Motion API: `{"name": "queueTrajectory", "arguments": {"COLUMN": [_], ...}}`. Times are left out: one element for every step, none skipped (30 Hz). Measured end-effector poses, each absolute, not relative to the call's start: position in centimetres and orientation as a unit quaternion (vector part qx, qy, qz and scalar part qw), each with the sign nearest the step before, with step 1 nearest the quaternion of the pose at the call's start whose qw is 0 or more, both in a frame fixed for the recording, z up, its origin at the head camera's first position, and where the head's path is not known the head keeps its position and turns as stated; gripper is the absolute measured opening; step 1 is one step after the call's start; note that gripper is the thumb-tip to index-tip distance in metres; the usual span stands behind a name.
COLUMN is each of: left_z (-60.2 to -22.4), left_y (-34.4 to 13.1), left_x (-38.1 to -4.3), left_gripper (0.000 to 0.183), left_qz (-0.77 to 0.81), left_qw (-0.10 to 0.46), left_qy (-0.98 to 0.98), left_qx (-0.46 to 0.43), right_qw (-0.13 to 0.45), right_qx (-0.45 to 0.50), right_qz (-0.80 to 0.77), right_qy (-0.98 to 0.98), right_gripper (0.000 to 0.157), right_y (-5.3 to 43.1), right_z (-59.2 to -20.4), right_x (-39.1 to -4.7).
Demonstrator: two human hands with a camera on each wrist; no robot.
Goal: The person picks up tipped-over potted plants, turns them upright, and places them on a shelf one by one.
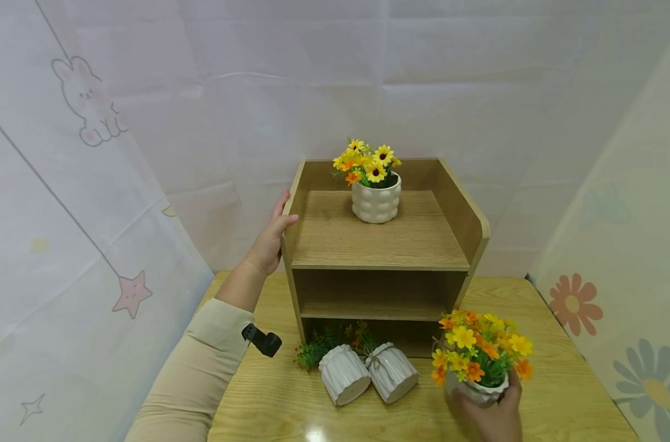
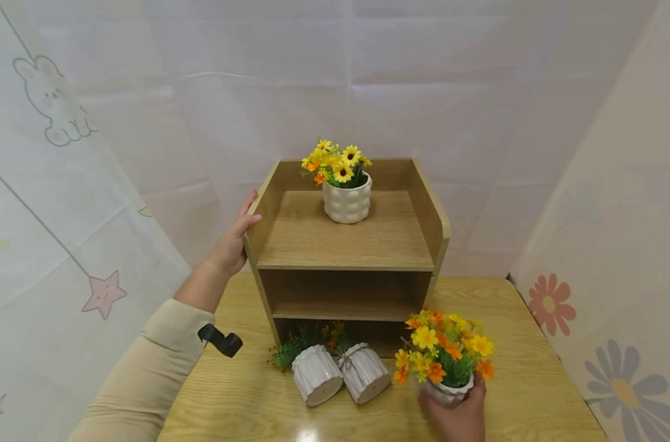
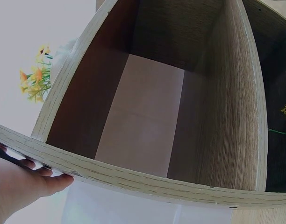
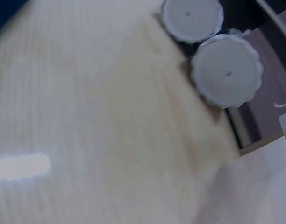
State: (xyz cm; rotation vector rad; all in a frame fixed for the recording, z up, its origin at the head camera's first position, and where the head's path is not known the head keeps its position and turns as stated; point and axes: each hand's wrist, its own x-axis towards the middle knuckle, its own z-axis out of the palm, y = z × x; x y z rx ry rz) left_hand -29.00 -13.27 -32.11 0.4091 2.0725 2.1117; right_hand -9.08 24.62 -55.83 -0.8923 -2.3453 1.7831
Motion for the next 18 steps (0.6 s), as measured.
{"name": "queueTrajectory", "arguments": {"left_z": [-32.1,-32.1,-32.1,-32.1,-32.1,-32.1,-32.0,-32.0,-32.0,-31.9,-31.9,-31.9,-31.9,-31.9,-31.9,-31.9,-31.9,-32.0], "left_y": [-13.3,-13.3,-13.3,-13.2,-13.2,-13.2,-13.2,-13.2,-13.1,-13.1,-13.1,-13.1,-13.1,-13.1,-13.1,-13.1,-13.1,-13.1], "left_x": [-29.0,-29.0,-29.0,-29.0,-29.0,-29.0,-28.9,-28.9,-28.8,-28.8,-28.8,-28.7,-28.7,-28.7,-28.7,-28.8,-28.8,-28.8], "left_gripper": [0.075,0.075,0.076,0.076,0.076,0.076,0.076,0.076,0.076,0.076,0.076,0.075,0.075,0.075,0.075,0.075,0.075,0.075], "left_qz": [0.705,0.706,0.707,0.709,0.709,0.710,0.712,0.712,0.712,0.711,0.712,0.712,0.713,0.712,0.712,0.712,0.712,0.712], "left_qw": [0.077,0.077,0.077,0.077,0.077,0.078,0.079,0.078,0.079,0.078,0.079,0.078,0.078,0.079,0.078,0.078,0.078,0.078], "left_qy": [0.691,0.690,0.689,0.688,0.687,0.686,0.685,0.685,0.685,0.685,0.685,0.684,0.684,0.684,0.684,0.684,0.684,0.685], "left_qx": [0.137,0.137,0.136,0.136,0.135,0.136,0.136,0.135,0.135,0.135,0.135,0.135,0.136,0.136,0.137,0.136,0.135,0.135], "right_qw": [0.032,0.036,0.038,0.040,0.045,0.048,0.050,0.055,0.057,0.059,0.062,0.065,0.068,0.071,0.070,0.070,0.068,0.066], "right_qx": [-0.284,-0.279,-0.276,-0.273,-0.268,-0.265,-0.261,-0.256,-0.252,-0.247,-0.242,-0.238,-0.232,-0.228,-0.225,-0.220,-0.220,-0.219], "right_qz": [0.583,0.590,0.593,0.595,0.594,0.592,0.592,0.591,0.587,0.588,0.586,0.585,0.586,0.584,0.585,0.586,0.581,0.581], "right_qy": [-0.760,-0.757,-0.756,-0.755,-0.757,-0.759,-0.761,-0.763,-0.767,-0.768,-0.771,-0.773,-0.774,-0.776,-0.776,-0.777,-0.781,-0.781], "right_gripper": [0.137,0.136,0.136,0.136,0.135,0.134,0.133,0.132,0.131,0.130,0.130,0.129,0.129,0.128,0.128,0.127,0.127,0.126], "right_y": [24.6,24.6,24.5,24.5,24.4,24.3,24.3,24.2,24.1,24.1,24.1,24.0,24.0,24.0,24.0,24.0,24.0,24.0], "right_z": [-55.3,-54.7,-54.2,-53.6,-53.1,-52.6,-52.0,-51.5,-51.0,-50.5,-50.0,-49.5,-49.1,-48.6,-48.1,-47.7,-47.2,-46.8], "right_x": [-9.1,-9.1,-9.2,-9.3,-9.3,-9.4,-9.4,-9.5,-9.5,-9.6,-9.6,-9.6,-9.7,-9.7,-9.8,-9.8,-9.9,-9.9]}}
